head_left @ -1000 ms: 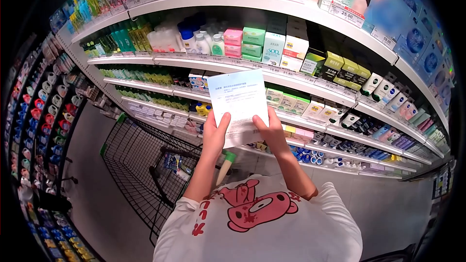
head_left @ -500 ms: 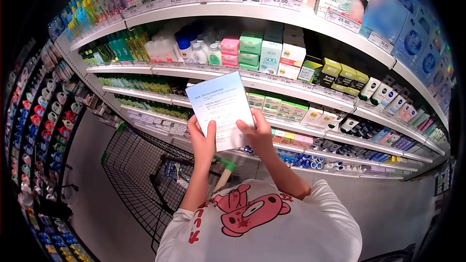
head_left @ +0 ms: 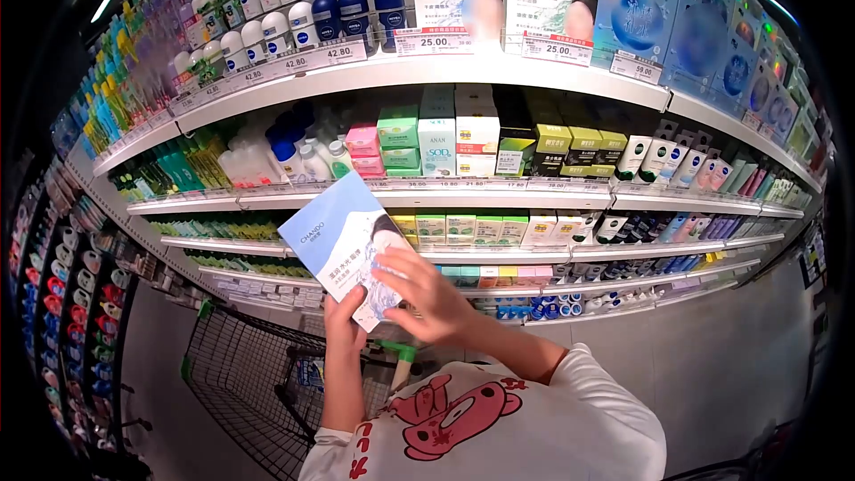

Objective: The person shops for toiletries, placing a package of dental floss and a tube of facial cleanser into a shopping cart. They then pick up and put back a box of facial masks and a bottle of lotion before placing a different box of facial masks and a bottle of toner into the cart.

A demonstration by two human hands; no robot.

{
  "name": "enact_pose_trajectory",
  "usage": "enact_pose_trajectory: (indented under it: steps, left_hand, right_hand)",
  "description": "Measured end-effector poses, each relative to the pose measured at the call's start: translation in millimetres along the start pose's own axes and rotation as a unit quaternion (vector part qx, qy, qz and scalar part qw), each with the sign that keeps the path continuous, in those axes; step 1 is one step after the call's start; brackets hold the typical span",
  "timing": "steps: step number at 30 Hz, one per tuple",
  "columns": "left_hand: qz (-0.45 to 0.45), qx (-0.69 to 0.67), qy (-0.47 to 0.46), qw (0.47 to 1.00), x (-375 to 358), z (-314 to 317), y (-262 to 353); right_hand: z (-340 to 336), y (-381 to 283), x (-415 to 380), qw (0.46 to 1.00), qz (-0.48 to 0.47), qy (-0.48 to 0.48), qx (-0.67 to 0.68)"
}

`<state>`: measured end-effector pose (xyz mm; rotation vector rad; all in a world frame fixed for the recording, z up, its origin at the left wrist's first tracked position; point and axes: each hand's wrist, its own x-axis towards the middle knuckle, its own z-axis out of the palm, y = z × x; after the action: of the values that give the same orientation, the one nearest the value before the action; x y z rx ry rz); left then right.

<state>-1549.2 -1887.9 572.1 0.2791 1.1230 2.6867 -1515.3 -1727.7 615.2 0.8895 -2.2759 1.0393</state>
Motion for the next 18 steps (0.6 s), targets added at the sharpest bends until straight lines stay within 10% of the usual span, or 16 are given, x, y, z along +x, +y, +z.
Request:
enact_pose_trajectory:
  steps: [11,18]
  left_hand:
    - [0.041,0.253,-0.280,0.925,93,103,87]
    - [0.308,0.478,-0.252,0.783,197,178,170]
  right_hand:
    - [-188,-40,149,0.934,-0.069,-0.029,-0.349]
    - [-259,-85,228,0.902,0.023,0.101,-0.420]
